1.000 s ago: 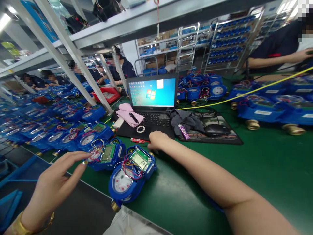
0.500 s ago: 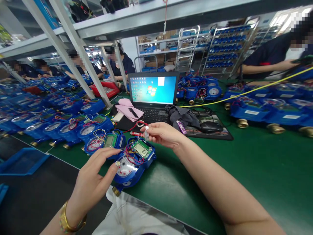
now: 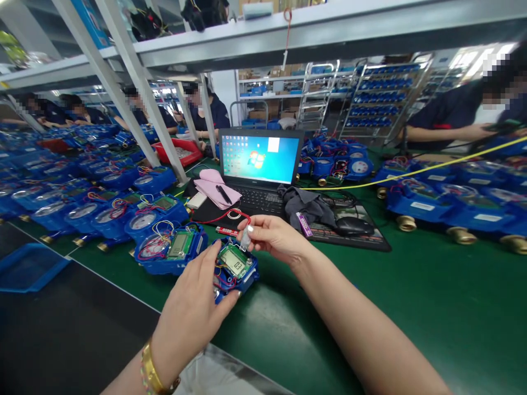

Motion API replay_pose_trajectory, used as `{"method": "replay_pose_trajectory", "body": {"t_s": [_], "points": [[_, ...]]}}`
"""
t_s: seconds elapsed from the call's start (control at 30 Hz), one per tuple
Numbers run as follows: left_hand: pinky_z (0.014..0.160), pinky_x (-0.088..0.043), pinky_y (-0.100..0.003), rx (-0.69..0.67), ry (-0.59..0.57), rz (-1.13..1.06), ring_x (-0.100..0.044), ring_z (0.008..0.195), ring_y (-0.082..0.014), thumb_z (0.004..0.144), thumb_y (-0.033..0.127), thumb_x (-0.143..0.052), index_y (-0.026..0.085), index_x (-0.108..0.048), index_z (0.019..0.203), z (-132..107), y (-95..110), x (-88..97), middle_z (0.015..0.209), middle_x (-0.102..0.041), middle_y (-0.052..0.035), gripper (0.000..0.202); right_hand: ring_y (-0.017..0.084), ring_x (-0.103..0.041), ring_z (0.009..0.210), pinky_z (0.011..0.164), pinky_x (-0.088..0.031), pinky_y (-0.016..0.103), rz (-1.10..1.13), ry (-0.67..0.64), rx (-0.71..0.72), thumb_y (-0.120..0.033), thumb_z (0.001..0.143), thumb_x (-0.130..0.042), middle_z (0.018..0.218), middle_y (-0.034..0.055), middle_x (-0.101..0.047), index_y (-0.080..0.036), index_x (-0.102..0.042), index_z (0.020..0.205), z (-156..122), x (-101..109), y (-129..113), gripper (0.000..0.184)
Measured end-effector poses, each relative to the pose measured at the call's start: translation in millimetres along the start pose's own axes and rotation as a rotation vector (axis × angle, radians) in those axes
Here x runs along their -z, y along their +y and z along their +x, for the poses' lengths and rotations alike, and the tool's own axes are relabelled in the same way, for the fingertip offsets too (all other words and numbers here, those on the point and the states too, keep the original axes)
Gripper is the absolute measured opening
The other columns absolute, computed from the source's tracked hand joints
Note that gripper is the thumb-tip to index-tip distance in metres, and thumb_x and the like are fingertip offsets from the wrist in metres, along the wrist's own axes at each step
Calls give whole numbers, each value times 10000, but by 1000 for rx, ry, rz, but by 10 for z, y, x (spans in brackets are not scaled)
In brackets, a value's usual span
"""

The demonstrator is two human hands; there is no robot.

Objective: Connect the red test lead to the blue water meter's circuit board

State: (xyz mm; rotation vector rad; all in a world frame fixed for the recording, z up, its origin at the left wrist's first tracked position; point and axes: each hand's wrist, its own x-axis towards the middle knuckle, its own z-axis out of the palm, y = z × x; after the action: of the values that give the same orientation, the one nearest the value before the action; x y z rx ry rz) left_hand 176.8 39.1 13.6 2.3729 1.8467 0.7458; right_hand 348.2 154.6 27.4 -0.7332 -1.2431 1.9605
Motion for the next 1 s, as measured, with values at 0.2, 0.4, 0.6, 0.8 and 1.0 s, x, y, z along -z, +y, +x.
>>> {"method": "replay_pose_trajectory", "body": {"t_s": [0.2, 0.4, 0.6, 0.8, 1.0], "points": [[1043, -379, -504, -163, -179, -125, -400, 1266, -303, 702, 218, -643, 213, -172, 1405, -9, -153, 164, 1385, -407, -149, 847, 35, -460, 463, 395, -294, 138, 23, 14, 5, -344, 563, -844, 715, 36, -662, -117, -659, 817, 11, -39, 12, 388], [1088, -339, -467, -145, -231, -170, -360, 1300, -271, 675, 232, -663, 226, -251, 1386, -20, -163, 212, 1416, -386, -115, 821, 32, -435, 457, 392, -268, 135, 41, 27, 13, -382, 602, -816, 697, 30, -645, -117, -625, 784, 19, -111, 71, 374], [1094, -318, -494, -143, -213, -179, -372, 1292, -284, 653, 229, -668, 238, -287, 1370, -25, -155, 198, 1402, -406, -110, 812, 39, -440, 436, 365, -307, 131, 61, 101, 105, -239, 647, -780, 705, 31, -652, -148, -563, 772, 379, -126, -182, 266], [1072, -352, -500, -154, -191, -169, -392, 1279, -287, 649, 229, -674, 235, -286, 1370, -28, -163, 195, 1392, -421, -121, 819, 15, -366, 414, 335, -340, 79, 177, 218, 320, -174, 777, -675, 631, -48, -500, -186, -530, 713, 525, 157, -787, 158], [1082, -343, -456, -156, -208, -161, -385, 1281, -269, 675, 311, -691, 218, -304, 1366, -25, -163, 203, 1405, -406, -109, 797, 21, -503, 510, 435, -426, 69, 54, 179, 294, -168, 689, -740, 747, 5, -627, -140, -645, 867, -12, 98, -575, 204]]}}
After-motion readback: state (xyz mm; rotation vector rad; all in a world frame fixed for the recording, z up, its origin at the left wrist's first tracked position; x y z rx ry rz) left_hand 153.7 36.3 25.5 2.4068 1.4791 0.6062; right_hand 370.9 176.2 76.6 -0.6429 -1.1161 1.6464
